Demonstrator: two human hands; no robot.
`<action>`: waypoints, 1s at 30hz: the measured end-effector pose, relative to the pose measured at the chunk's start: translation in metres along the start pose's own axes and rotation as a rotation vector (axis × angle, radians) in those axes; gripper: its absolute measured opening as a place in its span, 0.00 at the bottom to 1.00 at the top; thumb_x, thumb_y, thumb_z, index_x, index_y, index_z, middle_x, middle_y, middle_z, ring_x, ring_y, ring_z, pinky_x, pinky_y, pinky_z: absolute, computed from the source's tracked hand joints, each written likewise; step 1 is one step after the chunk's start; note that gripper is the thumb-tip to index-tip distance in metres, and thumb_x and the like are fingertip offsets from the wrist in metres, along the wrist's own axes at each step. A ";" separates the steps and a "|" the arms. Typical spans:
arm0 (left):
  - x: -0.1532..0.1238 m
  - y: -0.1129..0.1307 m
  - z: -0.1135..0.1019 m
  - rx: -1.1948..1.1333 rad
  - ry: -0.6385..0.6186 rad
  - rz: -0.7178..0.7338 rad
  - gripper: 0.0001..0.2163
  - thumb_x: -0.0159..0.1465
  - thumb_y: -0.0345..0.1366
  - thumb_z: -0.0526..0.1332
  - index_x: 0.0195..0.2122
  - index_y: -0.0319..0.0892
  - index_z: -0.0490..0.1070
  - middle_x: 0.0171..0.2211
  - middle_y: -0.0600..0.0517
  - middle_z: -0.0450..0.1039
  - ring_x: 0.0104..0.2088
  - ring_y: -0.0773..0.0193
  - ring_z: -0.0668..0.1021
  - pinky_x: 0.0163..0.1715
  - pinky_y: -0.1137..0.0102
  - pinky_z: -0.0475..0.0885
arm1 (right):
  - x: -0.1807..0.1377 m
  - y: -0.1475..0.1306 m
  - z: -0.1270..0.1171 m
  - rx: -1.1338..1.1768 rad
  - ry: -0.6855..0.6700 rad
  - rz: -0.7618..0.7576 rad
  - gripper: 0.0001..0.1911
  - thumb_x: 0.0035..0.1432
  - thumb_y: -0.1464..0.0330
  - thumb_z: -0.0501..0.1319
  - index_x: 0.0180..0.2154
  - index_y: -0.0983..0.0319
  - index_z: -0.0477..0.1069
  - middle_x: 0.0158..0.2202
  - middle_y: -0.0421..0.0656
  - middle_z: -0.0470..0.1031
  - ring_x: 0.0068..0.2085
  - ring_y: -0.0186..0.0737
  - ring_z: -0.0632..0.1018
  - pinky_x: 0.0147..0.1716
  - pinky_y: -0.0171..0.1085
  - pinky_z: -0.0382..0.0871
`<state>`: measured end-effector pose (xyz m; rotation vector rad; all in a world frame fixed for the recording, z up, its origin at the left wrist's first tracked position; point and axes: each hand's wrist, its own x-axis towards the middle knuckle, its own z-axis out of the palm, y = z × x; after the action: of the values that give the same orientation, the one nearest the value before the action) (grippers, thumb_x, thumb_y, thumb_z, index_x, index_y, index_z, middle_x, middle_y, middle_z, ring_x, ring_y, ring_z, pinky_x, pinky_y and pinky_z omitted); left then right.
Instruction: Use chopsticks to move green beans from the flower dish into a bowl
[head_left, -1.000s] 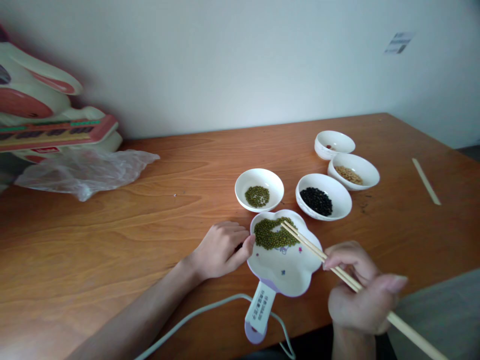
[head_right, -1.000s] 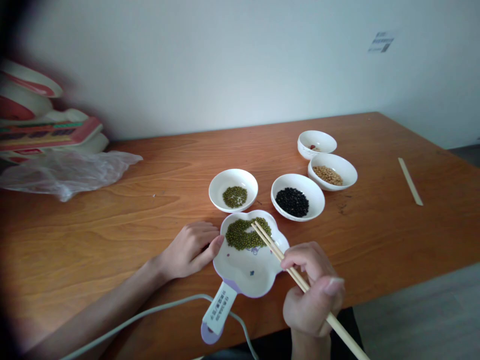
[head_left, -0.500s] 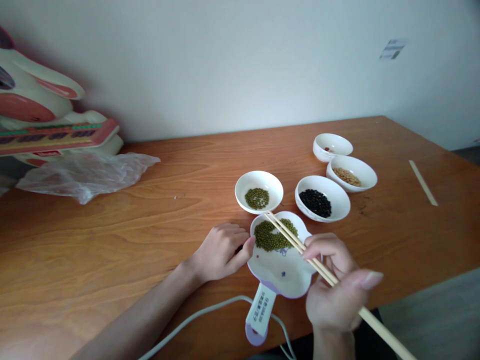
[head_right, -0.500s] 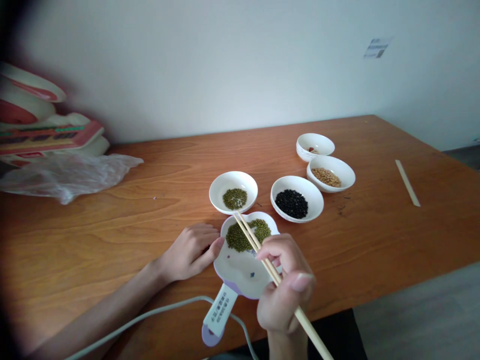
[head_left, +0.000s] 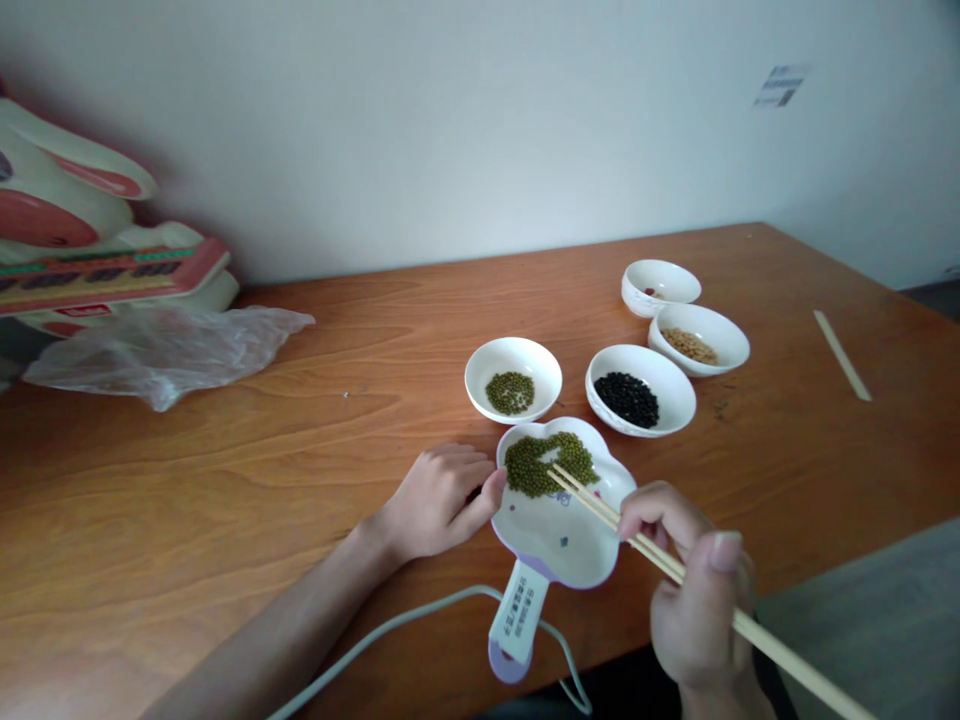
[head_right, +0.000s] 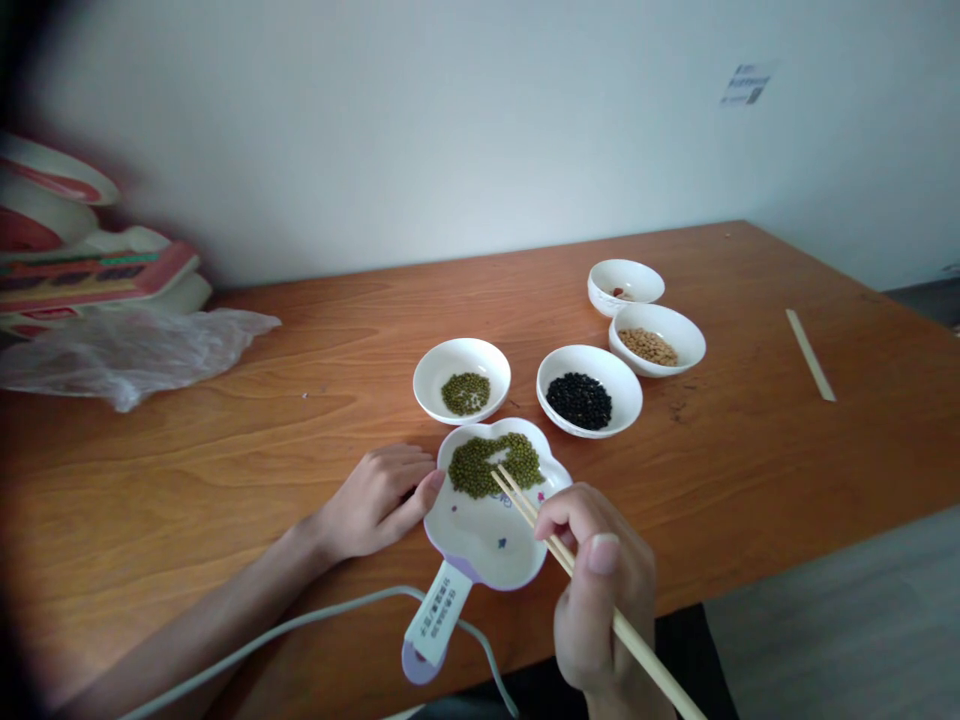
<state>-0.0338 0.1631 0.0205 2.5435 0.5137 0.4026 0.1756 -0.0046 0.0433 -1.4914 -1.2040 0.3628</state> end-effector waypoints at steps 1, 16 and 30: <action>0.000 0.000 0.000 -0.002 -0.001 0.000 0.21 0.80 0.39 0.46 0.27 0.43 0.62 0.26 0.53 0.70 0.28 0.62 0.69 0.34 0.65 0.63 | 0.001 0.001 0.001 -0.007 0.005 0.002 0.35 0.77 0.49 0.37 0.29 0.58 0.70 0.27 0.41 0.69 0.28 0.39 0.68 0.26 0.39 0.59; 0.000 0.002 -0.001 0.013 0.005 -0.003 0.22 0.80 0.40 0.46 0.26 0.43 0.63 0.25 0.52 0.71 0.27 0.63 0.69 0.34 0.66 0.64 | 0.000 0.012 0.011 0.035 0.041 0.041 0.31 0.78 0.54 0.42 0.29 0.60 0.71 0.27 0.42 0.71 0.29 0.39 0.73 0.28 0.39 0.63; -0.001 0.000 0.000 0.027 0.004 0.006 0.22 0.80 0.39 0.46 0.27 0.43 0.65 0.26 0.52 0.71 0.28 0.62 0.70 0.33 0.65 0.63 | 0.010 0.002 0.007 0.045 0.278 -0.027 0.38 0.76 0.48 0.40 0.27 0.59 0.75 0.29 0.46 0.75 0.33 0.46 0.76 0.31 0.43 0.62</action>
<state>-0.0342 0.1624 0.0203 2.5711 0.5172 0.4060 0.1755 0.0074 0.0431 -1.4325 -0.9876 0.1562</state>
